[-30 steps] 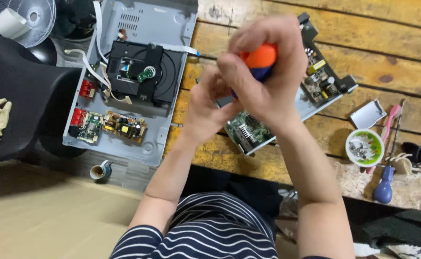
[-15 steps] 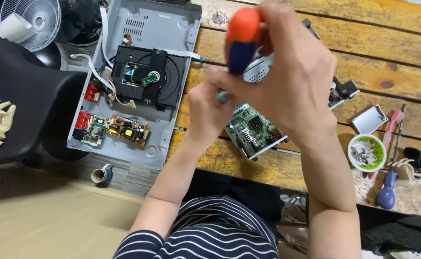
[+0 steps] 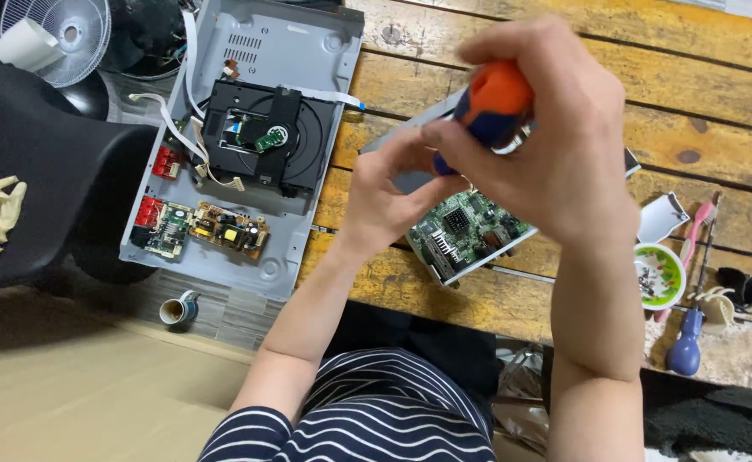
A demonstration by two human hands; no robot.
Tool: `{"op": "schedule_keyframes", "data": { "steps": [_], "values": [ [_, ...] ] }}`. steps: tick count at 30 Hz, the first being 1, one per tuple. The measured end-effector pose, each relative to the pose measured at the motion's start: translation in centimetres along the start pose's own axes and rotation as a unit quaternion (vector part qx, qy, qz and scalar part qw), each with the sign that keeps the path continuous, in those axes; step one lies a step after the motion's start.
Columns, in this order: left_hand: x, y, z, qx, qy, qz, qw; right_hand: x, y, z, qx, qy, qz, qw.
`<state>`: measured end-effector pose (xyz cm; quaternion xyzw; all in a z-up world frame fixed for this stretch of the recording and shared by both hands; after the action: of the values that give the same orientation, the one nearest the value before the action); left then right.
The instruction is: Disassembling an electronic device by removing screws and internal components using a screwdriver
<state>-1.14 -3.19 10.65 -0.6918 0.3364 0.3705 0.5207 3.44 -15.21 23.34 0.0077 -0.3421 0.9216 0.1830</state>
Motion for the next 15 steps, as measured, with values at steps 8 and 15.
{"op": "schedule_keyframes", "data": {
  "steps": [8, 15],
  "values": [
    [2.2, 0.2, -0.2, 0.086, 0.127, 0.037, 0.988, -0.4, 0.1, 0.2, 0.027, -0.076, 0.015, 0.997],
    [1.2, 0.1, -0.7, 0.101, 0.053, 0.052, 0.992, -0.9, 0.3, 0.2, 0.064, -0.194, -0.047, 0.978]
  ]
}}
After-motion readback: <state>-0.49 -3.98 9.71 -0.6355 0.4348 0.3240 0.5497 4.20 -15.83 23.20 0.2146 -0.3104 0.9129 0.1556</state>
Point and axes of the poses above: each hand's wrist, its own y-axis away from the middle knuckle, its own z-axis out of the back of the hand, x = y × z, the point moved 5 cm from there along -y, towards the middle knuckle, and after that the axes turned 15 degrees about y, right-handed, at the moved point
